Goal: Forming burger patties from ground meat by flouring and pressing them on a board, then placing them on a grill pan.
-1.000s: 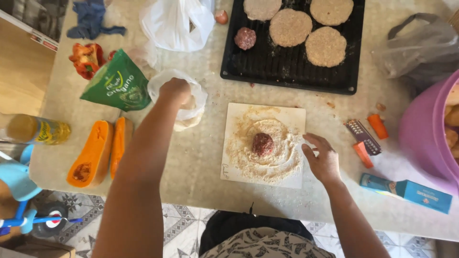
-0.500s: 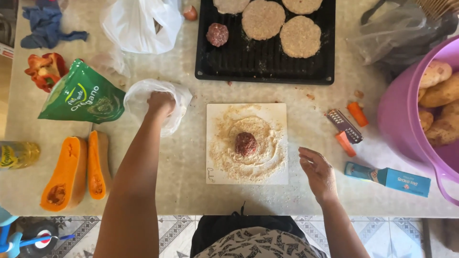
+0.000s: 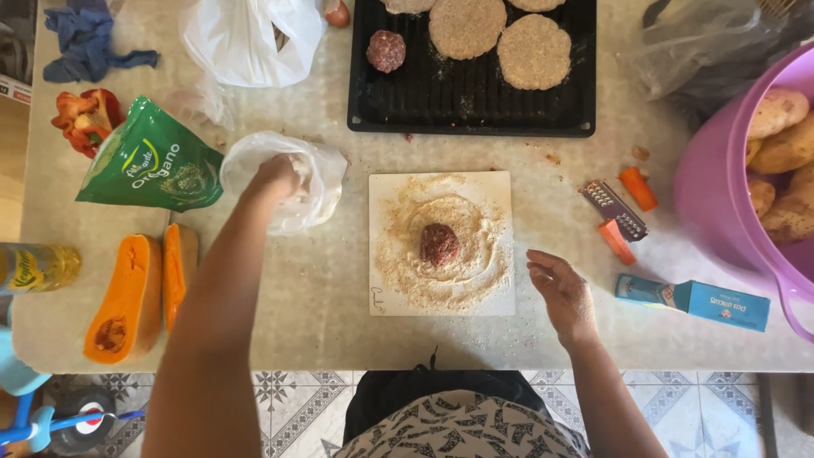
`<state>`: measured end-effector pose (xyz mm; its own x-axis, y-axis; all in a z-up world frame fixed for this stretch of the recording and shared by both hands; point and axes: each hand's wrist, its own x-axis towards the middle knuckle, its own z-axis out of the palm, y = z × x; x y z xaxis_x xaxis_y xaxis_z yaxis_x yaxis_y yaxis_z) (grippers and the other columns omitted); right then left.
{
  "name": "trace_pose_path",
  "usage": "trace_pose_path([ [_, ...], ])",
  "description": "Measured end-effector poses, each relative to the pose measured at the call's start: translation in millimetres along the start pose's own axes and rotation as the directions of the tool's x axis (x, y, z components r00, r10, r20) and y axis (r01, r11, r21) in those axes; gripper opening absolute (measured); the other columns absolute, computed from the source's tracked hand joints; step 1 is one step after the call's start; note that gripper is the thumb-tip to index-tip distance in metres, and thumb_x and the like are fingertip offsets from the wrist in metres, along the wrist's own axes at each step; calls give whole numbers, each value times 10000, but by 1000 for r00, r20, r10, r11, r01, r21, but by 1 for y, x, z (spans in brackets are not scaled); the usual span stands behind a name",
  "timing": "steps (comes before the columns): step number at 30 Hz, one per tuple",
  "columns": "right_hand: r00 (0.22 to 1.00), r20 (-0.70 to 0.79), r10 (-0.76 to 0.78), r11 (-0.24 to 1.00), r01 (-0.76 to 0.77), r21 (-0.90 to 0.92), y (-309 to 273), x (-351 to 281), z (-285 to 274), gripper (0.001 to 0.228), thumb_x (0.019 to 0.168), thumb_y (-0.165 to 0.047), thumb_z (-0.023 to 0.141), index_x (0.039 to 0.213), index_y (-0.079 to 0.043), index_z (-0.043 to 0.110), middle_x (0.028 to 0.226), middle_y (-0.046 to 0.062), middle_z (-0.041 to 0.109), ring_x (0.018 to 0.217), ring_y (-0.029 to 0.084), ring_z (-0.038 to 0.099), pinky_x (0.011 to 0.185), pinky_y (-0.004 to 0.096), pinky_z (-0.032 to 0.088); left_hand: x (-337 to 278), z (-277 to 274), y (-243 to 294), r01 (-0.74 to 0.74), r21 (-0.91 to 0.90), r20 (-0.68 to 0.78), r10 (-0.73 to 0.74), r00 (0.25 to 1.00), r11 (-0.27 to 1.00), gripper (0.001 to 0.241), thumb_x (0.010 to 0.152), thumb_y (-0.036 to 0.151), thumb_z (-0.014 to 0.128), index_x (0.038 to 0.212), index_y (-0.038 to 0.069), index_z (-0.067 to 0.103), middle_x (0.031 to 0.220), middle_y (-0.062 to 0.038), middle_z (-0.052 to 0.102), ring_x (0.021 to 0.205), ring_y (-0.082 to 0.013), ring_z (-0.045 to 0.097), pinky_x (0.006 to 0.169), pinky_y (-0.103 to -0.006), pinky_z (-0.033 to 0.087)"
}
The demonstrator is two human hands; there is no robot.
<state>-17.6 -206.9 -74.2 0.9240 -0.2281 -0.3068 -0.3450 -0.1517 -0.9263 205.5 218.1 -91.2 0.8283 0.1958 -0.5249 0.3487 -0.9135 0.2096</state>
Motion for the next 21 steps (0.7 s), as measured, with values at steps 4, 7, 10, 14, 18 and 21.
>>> trace_pose_path([
  [4,999,47,18,1000,-18,4,12,3,-1,309,927,-119,583,1212,-3,610,1171,198,597,1177,329,539,974,439,440,-75,-53,29,-59,-16,23,59,998,998,458,910,156,483,1270,-127,490,1208,-386,530,1172,-479,500,926,-592,448],
  [7,998,63,28,1000,-28,-10,7,4,7,320,927,-108,579,1226,4,605,1136,222,607,1157,329,548,959,440,450,-96,-63,40,-183,37,-97,186,978,982,501,903,123,530,1343,-92,427,1156,-359,556,1112,-471,544,865,-580,493],
  [10,995,89,41,998,-45,48,3,5,17,324,910,-120,607,1215,-14,619,1078,196,625,1092,258,554,938,405,468,-153,-49,85,-396,-47,-108,389,915,917,389,858,38,544,1214,-118,518,1094,-337,589,1071,-483,572,899,-549,479],
  [14,997,83,11,995,-19,100,5,7,29,306,901,-105,609,1190,-3,626,1095,185,626,1088,243,559,928,399,469,-139,63,114,-609,-345,-119,611,783,714,328,813,-63,503,1137,-107,530,1026,-271,559,1011,-434,603,898,-479,506],
  [18,999,45,-11,994,7,107,1,7,28,277,907,-95,610,1162,12,634,1104,213,622,1099,269,571,937,425,470,-162,112,132,-779,-325,-246,747,617,536,272,725,-123,571,990,-76,528,954,-213,486,939,-395,594,730,-381,563],
  [21,1000,29,0,995,-3,102,4,6,22,296,915,-101,596,1182,26,616,1070,199,616,1072,246,564,920,394,481,-129,171,124,-908,-55,-445,803,395,416,305,747,-118,599,1035,-38,538,959,-204,517,945,-379,589,801,-425,515],
])
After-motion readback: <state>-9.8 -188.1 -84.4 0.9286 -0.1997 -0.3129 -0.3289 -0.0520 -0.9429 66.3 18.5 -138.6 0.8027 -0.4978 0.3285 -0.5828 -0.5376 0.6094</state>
